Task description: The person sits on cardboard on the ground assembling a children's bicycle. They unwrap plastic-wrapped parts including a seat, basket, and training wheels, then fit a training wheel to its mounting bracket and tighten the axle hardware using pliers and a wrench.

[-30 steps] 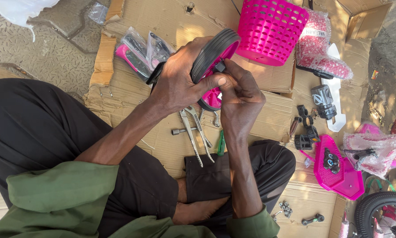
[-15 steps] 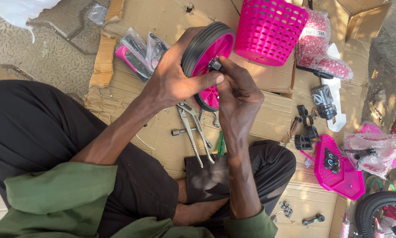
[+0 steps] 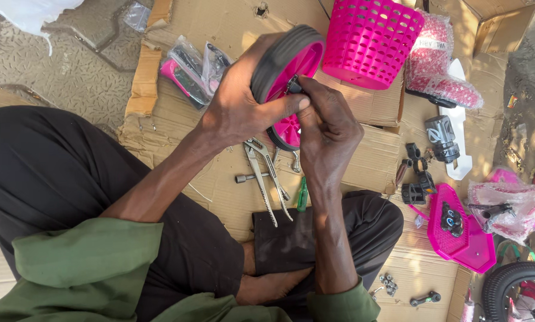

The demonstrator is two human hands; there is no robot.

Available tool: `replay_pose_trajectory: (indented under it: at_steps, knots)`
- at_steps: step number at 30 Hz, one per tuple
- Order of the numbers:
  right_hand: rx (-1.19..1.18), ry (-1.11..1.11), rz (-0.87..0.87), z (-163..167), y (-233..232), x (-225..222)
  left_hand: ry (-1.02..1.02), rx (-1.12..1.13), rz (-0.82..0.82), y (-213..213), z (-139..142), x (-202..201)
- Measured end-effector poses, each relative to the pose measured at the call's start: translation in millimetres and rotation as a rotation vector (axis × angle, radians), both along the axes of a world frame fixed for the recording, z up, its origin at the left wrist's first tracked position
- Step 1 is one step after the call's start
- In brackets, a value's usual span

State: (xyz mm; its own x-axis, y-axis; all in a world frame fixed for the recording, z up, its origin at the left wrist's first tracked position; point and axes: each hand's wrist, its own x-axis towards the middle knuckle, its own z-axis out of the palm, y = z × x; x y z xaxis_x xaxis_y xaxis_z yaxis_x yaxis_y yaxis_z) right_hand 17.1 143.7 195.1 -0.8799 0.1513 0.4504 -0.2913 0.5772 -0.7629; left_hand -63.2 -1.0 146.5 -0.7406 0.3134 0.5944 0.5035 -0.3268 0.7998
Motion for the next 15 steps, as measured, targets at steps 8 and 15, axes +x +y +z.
replay_pose_trajectory:
  at_steps: [8,15]
  knots:
    - [0.089,0.021,-0.040,0.0,0.0,0.3,-0.120,-0.110,0.059,0.7,6.9,7.0]
    - [0.067,0.002,-0.052,-0.5,-0.4,2.3,-0.230,-0.058,-0.013,3.6,7.0,8.9]
